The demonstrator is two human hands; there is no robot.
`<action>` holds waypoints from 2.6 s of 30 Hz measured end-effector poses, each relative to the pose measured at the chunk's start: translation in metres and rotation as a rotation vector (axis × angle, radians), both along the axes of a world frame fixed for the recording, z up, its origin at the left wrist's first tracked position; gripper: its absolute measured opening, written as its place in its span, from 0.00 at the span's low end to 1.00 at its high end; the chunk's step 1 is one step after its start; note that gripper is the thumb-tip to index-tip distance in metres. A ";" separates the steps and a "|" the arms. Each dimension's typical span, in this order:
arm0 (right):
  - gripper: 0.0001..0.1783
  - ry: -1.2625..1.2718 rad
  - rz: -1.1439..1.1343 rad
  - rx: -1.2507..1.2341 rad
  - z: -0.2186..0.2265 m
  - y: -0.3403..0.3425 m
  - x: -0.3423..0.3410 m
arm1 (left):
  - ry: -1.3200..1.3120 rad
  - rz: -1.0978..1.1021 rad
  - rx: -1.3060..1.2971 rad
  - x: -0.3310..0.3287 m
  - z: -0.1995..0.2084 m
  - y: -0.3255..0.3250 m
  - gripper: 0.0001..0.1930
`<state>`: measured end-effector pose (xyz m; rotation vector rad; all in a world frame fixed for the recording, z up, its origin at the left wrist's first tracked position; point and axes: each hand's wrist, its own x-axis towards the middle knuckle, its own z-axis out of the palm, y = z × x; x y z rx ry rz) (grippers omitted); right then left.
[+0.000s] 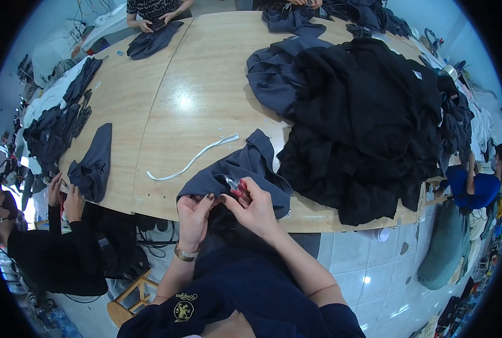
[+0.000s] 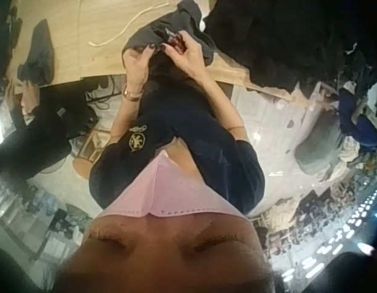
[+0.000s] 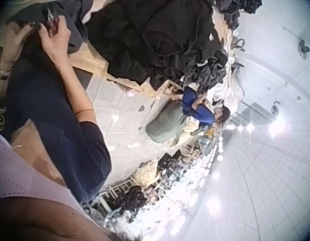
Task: Trim excess threads from fabric pieces using snips.
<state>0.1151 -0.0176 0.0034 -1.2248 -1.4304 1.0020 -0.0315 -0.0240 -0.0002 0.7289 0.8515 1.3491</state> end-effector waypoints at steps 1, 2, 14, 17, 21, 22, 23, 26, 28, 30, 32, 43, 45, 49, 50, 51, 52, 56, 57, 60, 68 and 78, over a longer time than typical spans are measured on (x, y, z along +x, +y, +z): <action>0.11 0.020 0.002 -0.071 0.004 0.003 -0.002 | 0.153 0.014 0.048 0.001 0.001 -0.002 0.11; 0.11 0.038 -0.001 -0.140 0.006 0.005 -0.004 | 0.305 0.022 0.099 0.004 0.003 -0.003 0.11; 0.08 -0.007 -0.021 -0.144 -0.013 0.001 0.004 | 0.161 0.030 0.027 0.005 0.002 -0.002 0.09; 0.10 -0.132 0.042 -0.094 0.000 -0.004 0.005 | 0.036 -0.018 -0.018 -0.003 -0.001 -0.002 0.09; 0.13 -0.287 0.093 0.002 -0.007 -0.006 0.007 | -0.161 0.028 -0.099 0.001 0.010 0.001 0.10; 0.13 -0.287 0.091 0.003 -0.007 -0.006 0.007 | -0.161 0.026 -0.099 0.001 0.009 0.001 0.10; 0.13 -0.310 0.107 0.000 -0.007 -0.006 0.007 | -0.156 0.026 -0.098 -0.001 0.008 0.000 0.11; 0.13 -0.343 0.128 0.001 -0.005 -0.006 0.005 | -0.118 0.012 -0.073 -0.001 0.006 0.000 0.12; 0.13 -0.354 0.132 0.005 -0.002 -0.006 0.006 | -0.087 -0.004 -0.047 0.000 0.005 -0.001 0.11; 0.13 -0.384 0.136 0.012 0.001 -0.005 0.005 | 0.033 0.046 0.006 0.002 0.003 -0.002 0.11; 0.13 -0.389 0.120 0.030 0.000 -0.004 0.006 | 0.062 0.042 0.015 0.001 0.001 -0.002 0.11; 0.14 -0.009 -0.061 0.232 -0.002 -0.002 -0.012 | -0.267 -0.062 -0.180 -0.009 0.002 -0.002 0.12; 0.18 -0.073 -0.047 0.239 -0.005 -0.001 -0.018 | -0.235 -0.175 -0.185 -0.015 -0.006 -0.004 0.15; 0.12 0.029 -0.140 0.043 -0.019 0.004 -0.012 | -0.133 -0.213 -0.183 -0.010 0.011 -0.006 0.18; 0.11 0.047 -0.144 0.019 -0.014 0.004 -0.010 | -0.075 -0.223 -0.179 -0.007 0.019 -0.006 0.19; 0.11 0.047 -0.143 0.019 -0.015 0.004 -0.009 | -0.016 -0.233 -0.174 -0.006 0.022 -0.006 0.20; 0.11 0.039 -0.137 0.057 -0.015 0.003 -0.008 | -0.016 -0.234 -0.175 -0.005 0.021 -0.007 0.20; 0.14 0.085 -0.045 0.152 -0.011 0.001 -0.010 | 0.006 -0.127 -0.117 -0.003 0.002 -0.001 0.17; 0.14 0.087 -0.045 0.153 -0.010 0.000 -0.010 | 0.015 -0.061 -0.104 -0.003 -0.002 -0.001 0.16; 0.16 0.236 0.069 0.162 -0.012 0.001 -0.010 | -0.007 0.037 -0.200 0.000 -0.001 0.002 0.16; 0.11 0.214 0.025 -0.029 -0.007 0.008 -0.009 | -0.111 0.008 -0.219 -0.002 0.004 0.000 0.16; 0.12 0.089 0.008 0.012 -0.005 0.010 -0.007 | -0.075 0.001 -0.159 -0.002 -0.003 0.000 0.17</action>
